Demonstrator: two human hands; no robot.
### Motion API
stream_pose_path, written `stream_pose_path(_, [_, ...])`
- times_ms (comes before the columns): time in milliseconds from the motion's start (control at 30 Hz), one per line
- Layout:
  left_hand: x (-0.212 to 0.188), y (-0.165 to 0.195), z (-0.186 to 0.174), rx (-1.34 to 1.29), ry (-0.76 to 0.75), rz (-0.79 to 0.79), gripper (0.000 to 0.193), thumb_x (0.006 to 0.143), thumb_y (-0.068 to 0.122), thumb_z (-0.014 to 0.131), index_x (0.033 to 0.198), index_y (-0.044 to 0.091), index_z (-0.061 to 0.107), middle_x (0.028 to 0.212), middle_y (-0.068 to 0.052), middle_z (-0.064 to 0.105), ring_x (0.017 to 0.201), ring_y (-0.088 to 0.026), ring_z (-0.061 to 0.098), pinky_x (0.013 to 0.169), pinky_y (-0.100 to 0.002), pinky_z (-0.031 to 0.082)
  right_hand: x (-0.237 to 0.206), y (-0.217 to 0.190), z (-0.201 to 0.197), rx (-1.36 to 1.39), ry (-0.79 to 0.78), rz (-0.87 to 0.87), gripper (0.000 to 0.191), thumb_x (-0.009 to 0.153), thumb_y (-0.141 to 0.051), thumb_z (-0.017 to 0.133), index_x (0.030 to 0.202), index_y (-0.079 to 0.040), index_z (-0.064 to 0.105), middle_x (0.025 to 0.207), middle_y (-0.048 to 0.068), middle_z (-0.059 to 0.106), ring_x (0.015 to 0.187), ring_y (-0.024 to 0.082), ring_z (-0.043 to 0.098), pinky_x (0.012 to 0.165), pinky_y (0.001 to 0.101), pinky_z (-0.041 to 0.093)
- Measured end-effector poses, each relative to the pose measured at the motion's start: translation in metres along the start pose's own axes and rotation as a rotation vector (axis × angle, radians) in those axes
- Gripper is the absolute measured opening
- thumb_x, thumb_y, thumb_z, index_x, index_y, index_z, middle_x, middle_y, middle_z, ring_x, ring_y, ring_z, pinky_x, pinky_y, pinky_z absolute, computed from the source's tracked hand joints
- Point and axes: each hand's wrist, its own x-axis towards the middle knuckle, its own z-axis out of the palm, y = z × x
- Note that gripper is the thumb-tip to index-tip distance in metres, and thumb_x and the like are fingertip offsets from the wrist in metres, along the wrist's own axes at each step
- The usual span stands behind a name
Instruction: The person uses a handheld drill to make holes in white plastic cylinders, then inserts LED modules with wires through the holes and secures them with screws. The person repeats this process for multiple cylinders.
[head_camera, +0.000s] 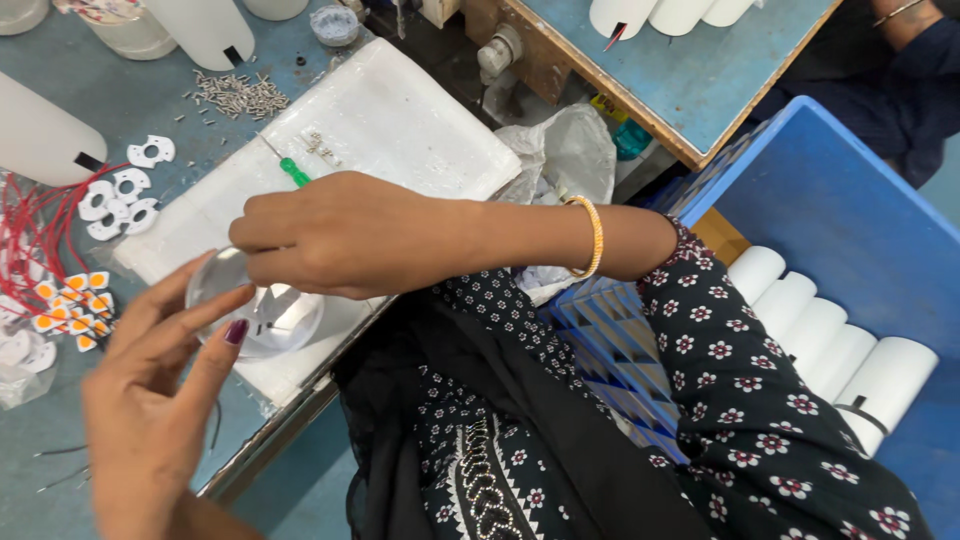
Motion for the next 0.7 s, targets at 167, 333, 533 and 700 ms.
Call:
stream_pose_path(167, [0.020,0.003,-0.005,0.261,-0.121,0.055,0.030,0.087,0.008,0.072,0.116,0.005,0.076,0.150,-0.012,0.057,0.137,-0.022,0.056,0.110,-0.033,0.045,-0.007,0.002,0.010,-0.111,0.054,-0.020,0.018,0.093,-0.010,0.067,0.107,-0.003,0.060,0.112,0.009,0.055,0.106,0.026,0.062,0.084,0.0389,0.056])
stream_pose_path(333, [0.032,-0.010,-0.009,0.361,-0.129,0.048,0.029,0.089,0.014,0.075,0.116,0.003,0.076,0.147,-0.011,0.059,0.134,-0.023,0.057,0.109,-0.036,0.044,-0.007,0.007,0.015,-0.147,0.083,-0.012,0.020,0.090,-0.009,0.068,0.107,-0.002,0.059,0.112,0.009,0.056,0.103,0.025,0.062,0.081,0.0386,0.055])
stream_pose_path(533, [0.051,-0.018,-0.014,0.021,-0.217,-0.180,0.031,0.087,0.021,0.073,0.111,0.001,0.077,0.158,-0.007,0.053,0.134,-0.023,0.056,0.104,-0.040,0.049,-0.006,0.012,0.016,-0.138,0.104,0.003,0.021,0.090,-0.008,0.069,0.108,-0.003,0.061,0.109,0.009,0.055,0.098,0.025,0.063,0.077,0.0384,0.054])
stream_pose_path(700, [0.061,-0.013,-0.019,0.160,-0.269,-0.104,0.030,0.086,0.022,0.074,0.110,0.005,0.078,0.156,-0.013,0.053,0.134,-0.028,0.054,0.103,-0.042,0.044,-0.004,0.015,0.016,-0.131,0.116,0.021,0.024,0.087,-0.008,0.070,0.109,-0.003,0.063,0.113,0.010,0.057,0.097,0.026,0.064,0.076,0.0395,0.054])
